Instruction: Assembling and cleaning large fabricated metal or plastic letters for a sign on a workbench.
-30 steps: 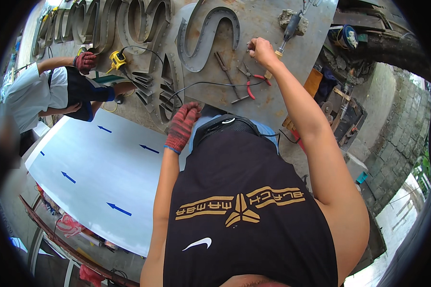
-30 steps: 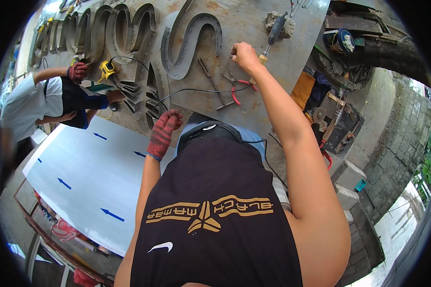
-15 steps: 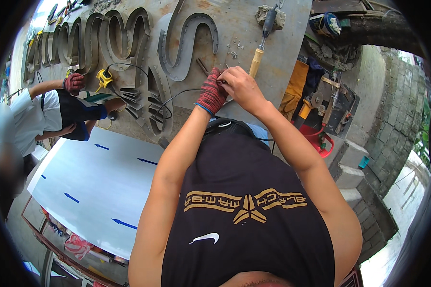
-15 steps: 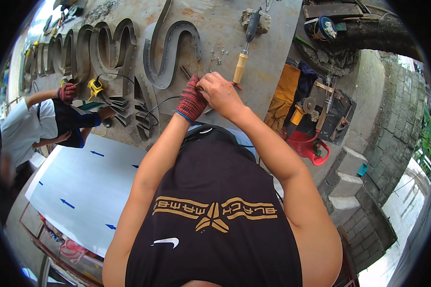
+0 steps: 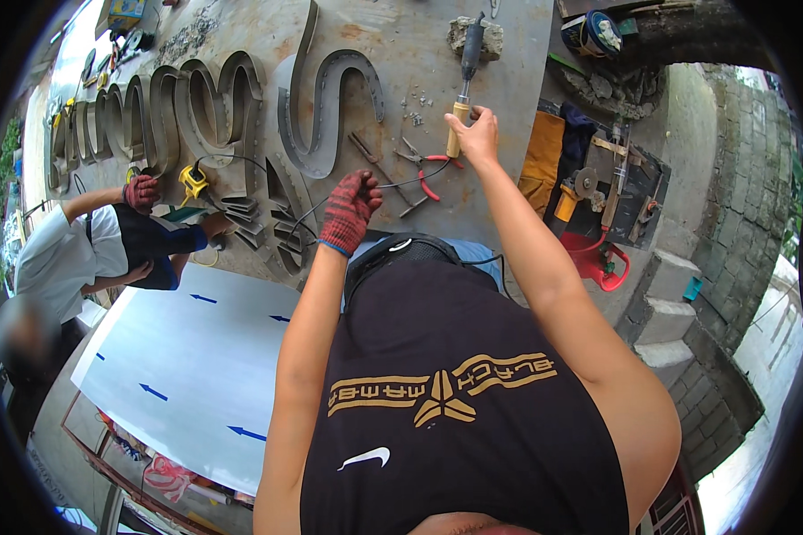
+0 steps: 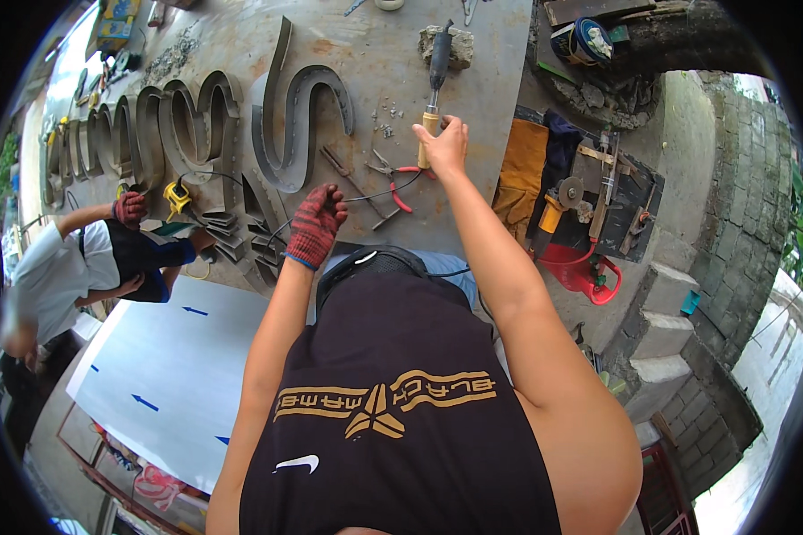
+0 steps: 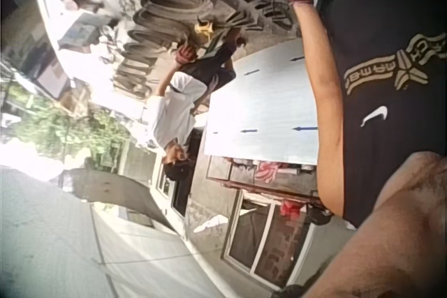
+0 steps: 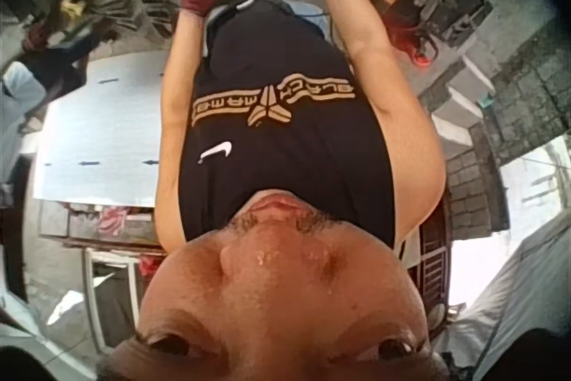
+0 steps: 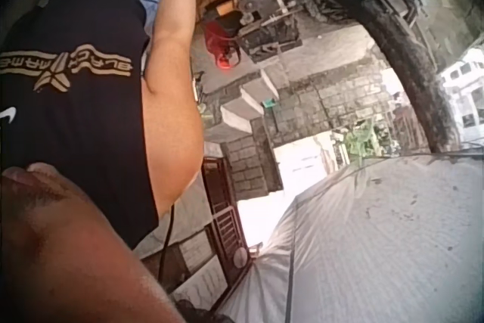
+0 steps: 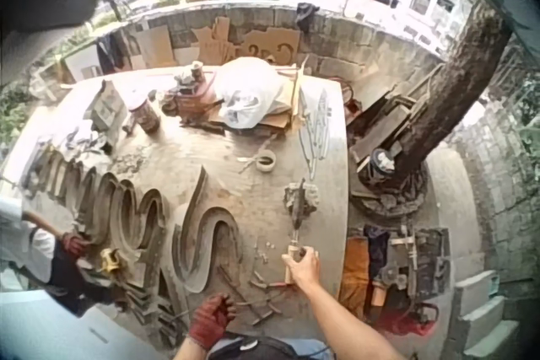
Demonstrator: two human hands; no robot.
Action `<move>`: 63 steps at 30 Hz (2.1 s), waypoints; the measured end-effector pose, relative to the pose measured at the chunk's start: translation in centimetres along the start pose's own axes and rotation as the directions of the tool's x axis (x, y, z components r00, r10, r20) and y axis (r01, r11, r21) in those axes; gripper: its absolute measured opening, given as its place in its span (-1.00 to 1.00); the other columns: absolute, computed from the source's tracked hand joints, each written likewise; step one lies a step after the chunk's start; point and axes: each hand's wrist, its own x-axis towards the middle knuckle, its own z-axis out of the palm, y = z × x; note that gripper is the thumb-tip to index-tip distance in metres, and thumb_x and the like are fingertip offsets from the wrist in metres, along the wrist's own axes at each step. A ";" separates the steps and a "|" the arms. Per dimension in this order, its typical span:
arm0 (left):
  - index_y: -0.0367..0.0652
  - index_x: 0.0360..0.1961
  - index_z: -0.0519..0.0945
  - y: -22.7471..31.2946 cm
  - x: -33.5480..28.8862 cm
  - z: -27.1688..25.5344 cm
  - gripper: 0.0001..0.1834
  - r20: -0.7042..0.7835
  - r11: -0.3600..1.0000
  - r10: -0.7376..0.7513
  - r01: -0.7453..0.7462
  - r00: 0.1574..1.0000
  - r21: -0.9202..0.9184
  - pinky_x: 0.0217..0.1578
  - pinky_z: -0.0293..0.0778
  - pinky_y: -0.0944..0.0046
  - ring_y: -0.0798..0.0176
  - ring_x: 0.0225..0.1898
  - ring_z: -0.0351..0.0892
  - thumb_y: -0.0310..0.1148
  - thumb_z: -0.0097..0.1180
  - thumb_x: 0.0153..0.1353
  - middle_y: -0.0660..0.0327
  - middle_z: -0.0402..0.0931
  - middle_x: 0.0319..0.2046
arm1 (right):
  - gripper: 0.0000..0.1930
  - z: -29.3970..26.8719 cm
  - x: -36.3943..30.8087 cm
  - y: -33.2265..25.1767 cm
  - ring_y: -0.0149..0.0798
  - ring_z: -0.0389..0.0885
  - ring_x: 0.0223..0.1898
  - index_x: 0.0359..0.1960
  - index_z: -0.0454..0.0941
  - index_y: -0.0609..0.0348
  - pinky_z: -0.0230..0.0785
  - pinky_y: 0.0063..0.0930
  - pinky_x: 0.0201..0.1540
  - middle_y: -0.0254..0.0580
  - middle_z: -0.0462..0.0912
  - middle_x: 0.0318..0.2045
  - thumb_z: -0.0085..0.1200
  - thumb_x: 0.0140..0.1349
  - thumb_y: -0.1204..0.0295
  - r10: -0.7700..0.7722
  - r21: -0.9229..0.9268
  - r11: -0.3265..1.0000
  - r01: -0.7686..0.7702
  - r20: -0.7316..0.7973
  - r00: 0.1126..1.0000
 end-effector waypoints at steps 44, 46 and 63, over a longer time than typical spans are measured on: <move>-0.22 0.02 0.55 -0.1 -4.1 -0.7 -0.74 -0.063 0.999 0.034 -0.036 0.997 -0.027 -0.15 0.55 0.26 0.20 -0.20 0.56 -0.31 0.13 0.42 0.19 0.56 -0.20 | -0.61 -0.9 2.0 4.4 0.11 0.56 -0.01 -0.01 0.60 0.27 0.40 -0.09 0.11 0.09 0.61 -0.12 0.29 0.21 0.28 -0.051 -0.009 0.999 0.050 -0.134 0.990; -0.23 0.00 0.56 0.0 -4.0 -0.5 -0.74 -0.065 0.997 -0.001 -0.004 0.998 -0.076 -0.13 0.56 0.25 0.18 -0.19 0.58 -0.29 0.13 0.42 0.17 0.57 -0.19 | -0.60 -0.9 1.6 4.4 0.09 0.55 0.00 0.00 0.59 0.23 0.39 -0.11 0.12 0.07 0.59 -0.12 0.31 0.19 0.28 -0.111 -0.082 0.992 0.095 -0.224 0.968; -0.23 -0.05 0.58 0.6 -4.9 -2.0 -0.76 -0.103 0.995 0.025 -0.035 0.994 -0.097 -0.16 0.62 0.24 0.15 -0.21 0.63 -0.28 0.10 0.43 0.13 0.60 -0.20 | -0.83 -2.7 0.6 0.4 0.09 0.64 -0.05 -0.18 0.61 0.27 0.48 -0.14 0.05 0.08 0.68 -0.19 0.19 0.19 0.54 -0.376 -0.092 0.881 0.463 0.455 0.807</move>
